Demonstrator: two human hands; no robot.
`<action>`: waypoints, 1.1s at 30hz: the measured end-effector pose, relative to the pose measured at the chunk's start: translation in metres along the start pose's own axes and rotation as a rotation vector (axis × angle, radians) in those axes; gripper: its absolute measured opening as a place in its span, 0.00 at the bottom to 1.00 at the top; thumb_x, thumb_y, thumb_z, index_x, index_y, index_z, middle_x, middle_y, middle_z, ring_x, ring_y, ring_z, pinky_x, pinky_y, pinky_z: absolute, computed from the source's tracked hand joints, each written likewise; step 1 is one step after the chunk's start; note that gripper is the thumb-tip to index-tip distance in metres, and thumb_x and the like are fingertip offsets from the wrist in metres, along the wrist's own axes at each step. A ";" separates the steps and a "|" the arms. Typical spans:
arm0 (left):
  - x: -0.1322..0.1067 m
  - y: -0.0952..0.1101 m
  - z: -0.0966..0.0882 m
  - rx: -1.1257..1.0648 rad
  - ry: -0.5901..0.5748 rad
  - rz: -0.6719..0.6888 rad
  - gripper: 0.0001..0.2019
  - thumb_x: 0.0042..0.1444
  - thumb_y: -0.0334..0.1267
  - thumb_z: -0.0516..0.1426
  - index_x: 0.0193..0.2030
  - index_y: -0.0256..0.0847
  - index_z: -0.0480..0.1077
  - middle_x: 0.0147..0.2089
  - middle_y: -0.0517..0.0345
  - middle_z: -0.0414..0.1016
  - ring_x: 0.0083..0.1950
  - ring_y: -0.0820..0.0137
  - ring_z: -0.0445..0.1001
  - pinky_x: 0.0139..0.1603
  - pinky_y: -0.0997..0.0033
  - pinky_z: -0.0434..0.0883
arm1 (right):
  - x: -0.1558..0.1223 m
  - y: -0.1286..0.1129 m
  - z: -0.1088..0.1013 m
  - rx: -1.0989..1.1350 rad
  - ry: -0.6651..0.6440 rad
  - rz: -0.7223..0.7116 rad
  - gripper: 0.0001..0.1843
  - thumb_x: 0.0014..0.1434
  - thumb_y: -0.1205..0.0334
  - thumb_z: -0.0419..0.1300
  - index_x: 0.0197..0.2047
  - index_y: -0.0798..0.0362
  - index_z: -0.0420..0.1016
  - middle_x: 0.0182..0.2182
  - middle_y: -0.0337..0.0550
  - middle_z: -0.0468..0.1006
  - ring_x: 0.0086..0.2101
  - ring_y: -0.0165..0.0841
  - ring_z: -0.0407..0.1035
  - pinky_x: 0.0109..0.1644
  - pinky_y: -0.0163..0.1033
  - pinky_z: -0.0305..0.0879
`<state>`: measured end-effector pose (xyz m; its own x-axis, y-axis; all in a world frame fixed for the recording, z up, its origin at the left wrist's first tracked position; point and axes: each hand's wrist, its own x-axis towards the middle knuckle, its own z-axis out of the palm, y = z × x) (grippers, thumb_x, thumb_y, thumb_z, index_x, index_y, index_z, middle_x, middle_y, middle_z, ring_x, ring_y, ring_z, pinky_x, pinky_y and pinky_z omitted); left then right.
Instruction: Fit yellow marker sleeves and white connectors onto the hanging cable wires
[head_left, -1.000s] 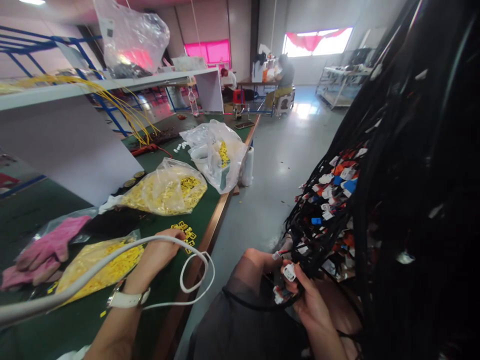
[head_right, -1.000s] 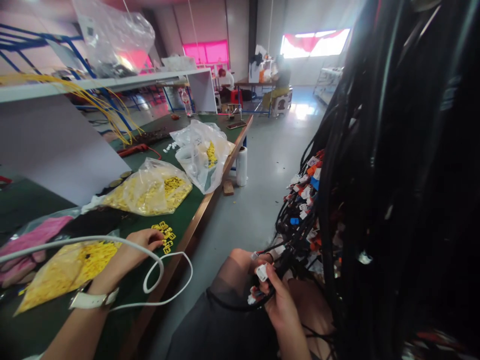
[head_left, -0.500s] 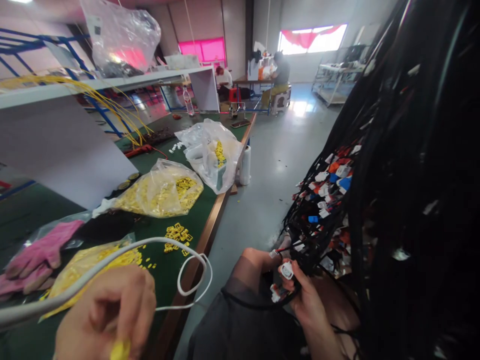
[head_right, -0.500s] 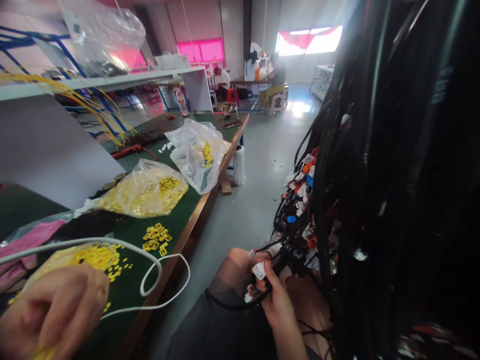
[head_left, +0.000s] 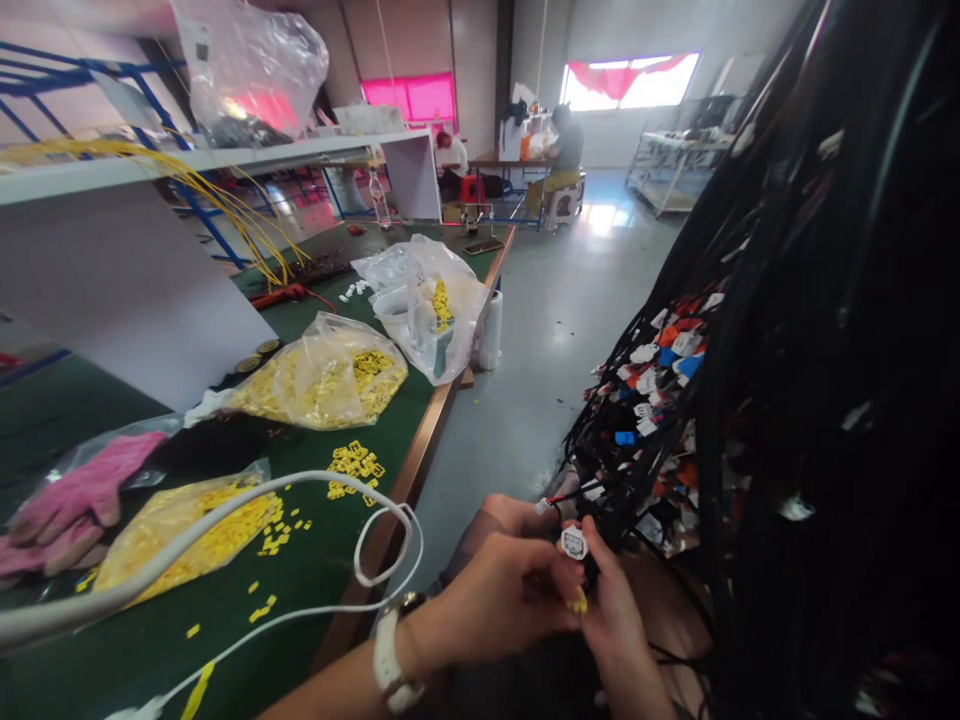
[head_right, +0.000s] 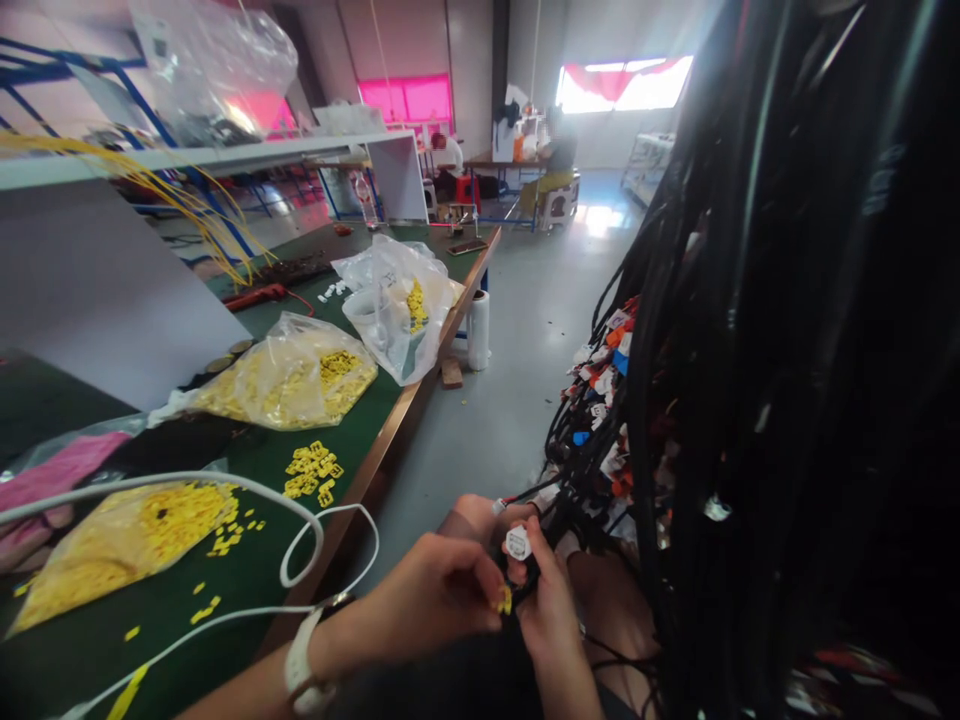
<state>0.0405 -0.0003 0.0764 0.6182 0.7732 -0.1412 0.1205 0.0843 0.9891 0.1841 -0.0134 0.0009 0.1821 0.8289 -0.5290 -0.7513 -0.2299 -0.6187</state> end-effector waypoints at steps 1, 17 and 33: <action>0.009 -0.005 -0.001 0.026 0.069 0.041 0.05 0.46 0.34 0.63 0.30 0.36 0.74 0.32 0.55 0.78 0.31 0.73 0.75 0.32 0.79 0.69 | 0.000 0.000 0.000 0.011 0.009 0.001 0.18 0.39 0.50 0.73 0.27 0.52 0.76 0.16 0.30 0.71 0.16 0.24 0.60 0.20 0.31 0.62; 0.040 -0.048 -0.008 0.329 0.362 0.228 0.06 0.47 0.27 0.64 0.31 0.43 0.77 0.38 0.57 0.78 0.41 0.69 0.74 0.47 0.72 0.69 | 0.003 0.003 0.011 0.027 0.046 0.056 0.18 0.41 0.48 0.72 0.27 0.53 0.76 0.11 0.30 0.67 0.13 0.24 0.59 0.16 0.32 0.57; 0.043 -0.056 -0.014 0.323 0.375 0.304 0.06 0.48 0.30 0.63 0.32 0.45 0.79 0.31 0.58 0.78 0.36 0.70 0.74 0.47 0.70 0.69 | 0.006 0.011 0.023 -0.037 0.143 0.018 0.20 0.40 0.46 0.72 0.25 0.54 0.74 0.10 0.31 0.66 0.13 0.24 0.58 0.16 0.32 0.56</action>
<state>0.0494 0.0374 0.0157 0.3519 0.9074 0.2297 0.2480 -0.3270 0.9119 0.1621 0.0004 0.0043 0.2589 0.7439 -0.6162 -0.7317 -0.2654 -0.6278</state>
